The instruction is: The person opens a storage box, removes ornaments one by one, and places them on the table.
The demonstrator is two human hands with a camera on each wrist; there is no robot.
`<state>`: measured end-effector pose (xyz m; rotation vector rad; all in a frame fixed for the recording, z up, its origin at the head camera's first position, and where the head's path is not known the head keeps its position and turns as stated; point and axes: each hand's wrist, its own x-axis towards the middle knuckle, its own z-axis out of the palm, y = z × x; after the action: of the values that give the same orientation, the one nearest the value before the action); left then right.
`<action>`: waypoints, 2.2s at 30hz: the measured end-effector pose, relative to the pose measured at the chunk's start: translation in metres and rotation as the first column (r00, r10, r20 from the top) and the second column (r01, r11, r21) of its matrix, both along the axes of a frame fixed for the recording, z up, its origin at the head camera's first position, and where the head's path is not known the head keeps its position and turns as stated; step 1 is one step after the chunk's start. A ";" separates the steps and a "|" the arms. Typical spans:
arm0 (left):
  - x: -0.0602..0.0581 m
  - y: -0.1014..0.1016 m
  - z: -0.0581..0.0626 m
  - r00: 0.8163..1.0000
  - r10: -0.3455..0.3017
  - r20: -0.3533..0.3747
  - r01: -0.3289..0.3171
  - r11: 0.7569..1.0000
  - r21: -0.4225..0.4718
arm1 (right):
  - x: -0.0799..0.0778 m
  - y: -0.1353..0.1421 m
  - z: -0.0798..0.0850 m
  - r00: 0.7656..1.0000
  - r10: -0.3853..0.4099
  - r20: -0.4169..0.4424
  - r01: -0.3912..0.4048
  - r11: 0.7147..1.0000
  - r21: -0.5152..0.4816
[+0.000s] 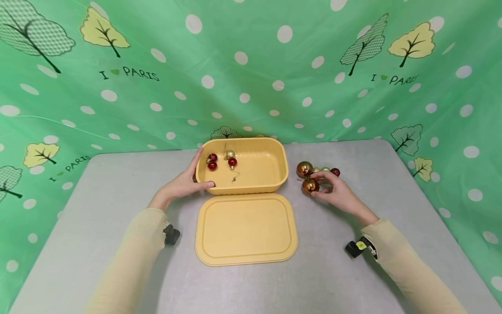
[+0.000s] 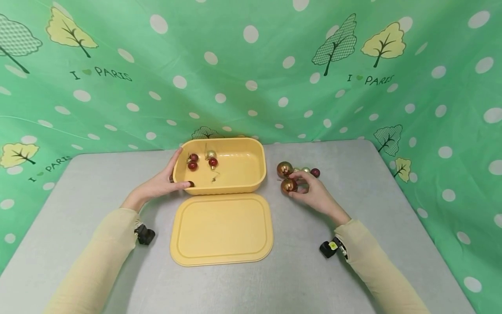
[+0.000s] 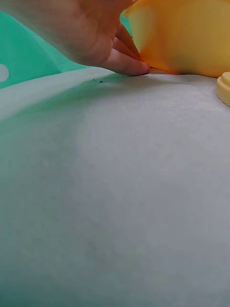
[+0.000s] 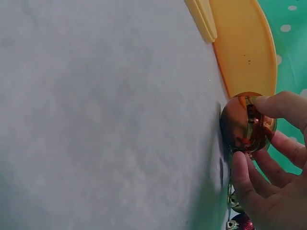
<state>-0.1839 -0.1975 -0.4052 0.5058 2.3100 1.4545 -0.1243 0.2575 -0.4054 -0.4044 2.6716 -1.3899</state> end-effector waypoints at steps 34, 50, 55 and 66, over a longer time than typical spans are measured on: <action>0.000 -0.001 0.000 1.000 0.002 0.009 -0.002 1.000 -0.019 | -0.004 -0.018 0.038 0.999 -0.023 0.040 0.031 0.976 -0.216; -0.001 -0.003 0.004 1.000 -0.011 -0.009 0.010 0.999 -0.049 | -0.018 -0.087 0.057 0.980 0.193 -0.042 -0.196 0.918 -0.345; -0.001 -0.004 0.003 1.000 -0.019 0.004 0.019 0.999 -0.034 | -0.027 -0.116 0.053 0.961 0.276 -0.024 -0.267 0.899 -0.348; -0.001 -0.003 0.002 1.000 -0.007 0.025 0.008 1.000 -0.021 | -0.045 -0.168 0.041 0.922 0.386 0.041 -0.347 0.866 -0.359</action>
<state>-0.1848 -0.2002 -0.4034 0.4872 2.2992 1.4239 -0.1695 0.0896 -0.3643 -0.7954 2.1075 -1.6899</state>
